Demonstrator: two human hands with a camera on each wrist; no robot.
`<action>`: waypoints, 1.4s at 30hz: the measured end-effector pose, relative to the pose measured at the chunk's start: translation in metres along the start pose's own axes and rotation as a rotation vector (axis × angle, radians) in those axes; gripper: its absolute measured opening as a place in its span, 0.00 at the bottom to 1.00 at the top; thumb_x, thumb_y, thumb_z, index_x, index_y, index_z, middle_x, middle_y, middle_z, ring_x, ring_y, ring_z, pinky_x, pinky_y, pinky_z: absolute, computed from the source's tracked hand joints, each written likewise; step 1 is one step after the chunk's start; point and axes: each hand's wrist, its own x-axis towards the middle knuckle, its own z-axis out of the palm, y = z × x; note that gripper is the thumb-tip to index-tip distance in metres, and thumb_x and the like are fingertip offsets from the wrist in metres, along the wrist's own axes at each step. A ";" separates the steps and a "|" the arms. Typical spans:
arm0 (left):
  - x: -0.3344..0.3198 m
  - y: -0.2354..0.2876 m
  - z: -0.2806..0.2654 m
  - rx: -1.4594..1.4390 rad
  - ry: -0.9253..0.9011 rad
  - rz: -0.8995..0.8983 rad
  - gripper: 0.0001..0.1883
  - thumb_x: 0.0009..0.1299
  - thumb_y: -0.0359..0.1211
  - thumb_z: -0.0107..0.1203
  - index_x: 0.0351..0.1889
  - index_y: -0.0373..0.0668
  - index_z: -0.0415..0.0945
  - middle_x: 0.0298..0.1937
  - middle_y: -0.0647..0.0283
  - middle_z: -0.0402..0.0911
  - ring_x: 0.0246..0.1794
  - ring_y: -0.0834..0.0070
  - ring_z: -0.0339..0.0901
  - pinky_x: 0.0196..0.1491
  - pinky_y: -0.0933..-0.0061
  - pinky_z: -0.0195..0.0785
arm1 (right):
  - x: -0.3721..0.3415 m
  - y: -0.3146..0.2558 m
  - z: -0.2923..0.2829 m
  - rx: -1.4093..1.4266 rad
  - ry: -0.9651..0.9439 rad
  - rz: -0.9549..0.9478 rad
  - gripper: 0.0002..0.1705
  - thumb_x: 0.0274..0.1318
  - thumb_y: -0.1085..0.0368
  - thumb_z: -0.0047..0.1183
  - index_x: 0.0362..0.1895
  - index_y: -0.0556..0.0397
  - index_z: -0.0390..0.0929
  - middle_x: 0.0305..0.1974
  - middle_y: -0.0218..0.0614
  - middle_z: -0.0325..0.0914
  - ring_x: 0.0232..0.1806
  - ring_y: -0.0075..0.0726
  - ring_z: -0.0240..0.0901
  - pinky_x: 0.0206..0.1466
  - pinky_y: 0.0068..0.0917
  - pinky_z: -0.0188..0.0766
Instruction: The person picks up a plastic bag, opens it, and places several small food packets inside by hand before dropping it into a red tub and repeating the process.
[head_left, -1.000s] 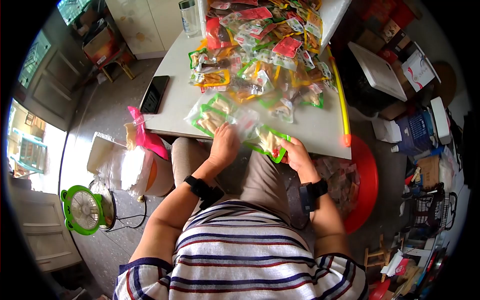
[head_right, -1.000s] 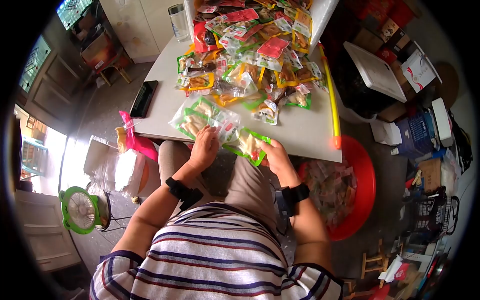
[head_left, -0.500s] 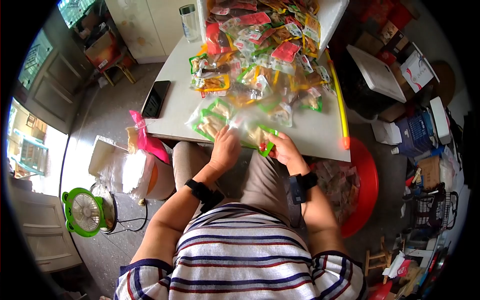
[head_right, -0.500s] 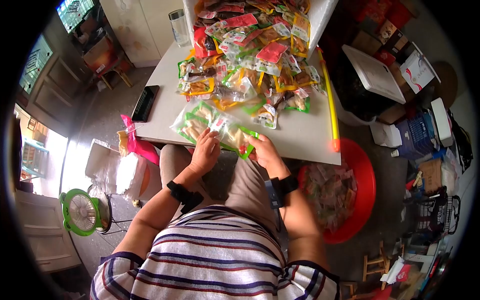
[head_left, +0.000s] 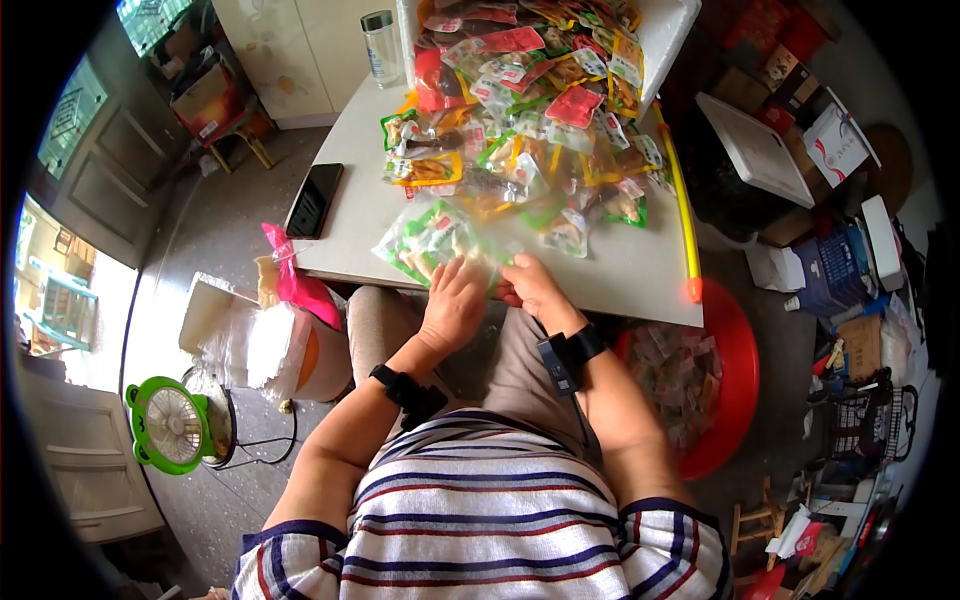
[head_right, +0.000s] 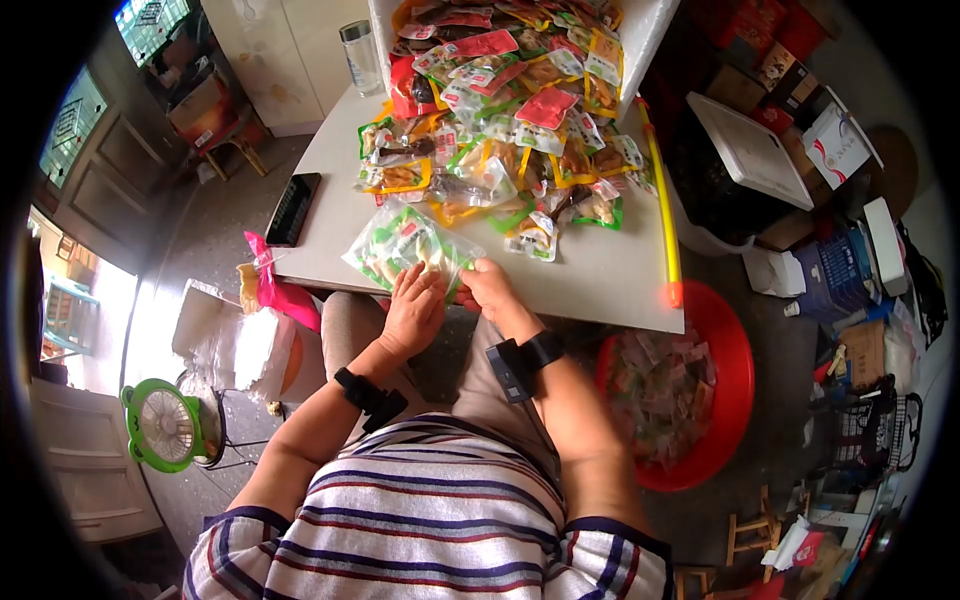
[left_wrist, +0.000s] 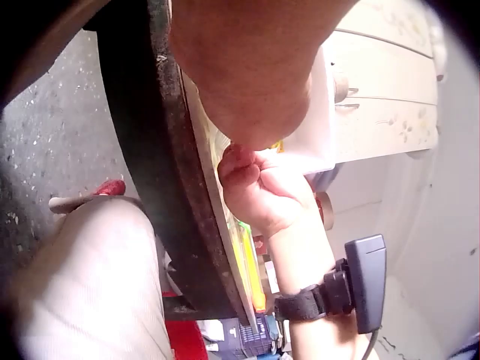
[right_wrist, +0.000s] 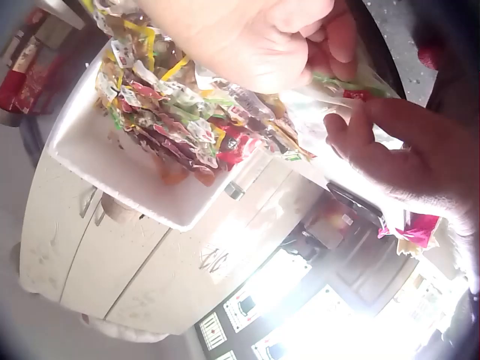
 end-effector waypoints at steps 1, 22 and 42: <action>0.000 -0.001 0.000 0.022 -0.010 0.019 0.13 0.51 0.27 0.47 0.36 0.42 0.67 0.45 0.58 0.66 0.53 0.56 0.57 0.53 0.54 0.47 | 0.003 0.002 0.002 0.037 -0.019 -0.008 0.07 0.49 0.63 0.41 0.29 0.52 0.66 0.19 0.31 0.68 0.17 0.25 0.65 0.15 0.18 0.60; -0.005 -0.018 -0.002 0.271 -0.108 0.056 0.22 0.46 0.31 0.51 0.43 0.47 0.67 0.50 0.61 0.64 0.56 0.63 0.55 0.56 0.53 0.42 | 0.008 0.003 -0.003 0.072 0.150 -0.260 0.15 0.44 0.67 0.45 0.39 0.57 0.65 0.29 0.34 0.69 0.27 0.29 0.67 0.28 0.23 0.67; 0.036 0.050 -0.126 -0.758 -0.575 -0.162 0.11 0.63 0.27 0.42 0.42 0.36 0.69 0.37 0.60 0.74 0.39 0.76 0.69 0.43 0.78 0.59 | -0.141 -0.074 0.000 -1.133 -0.143 -1.081 0.06 0.40 0.65 0.47 0.22 0.54 0.65 0.19 0.39 0.66 0.23 0.45 0.67 0.24 0.36 0.63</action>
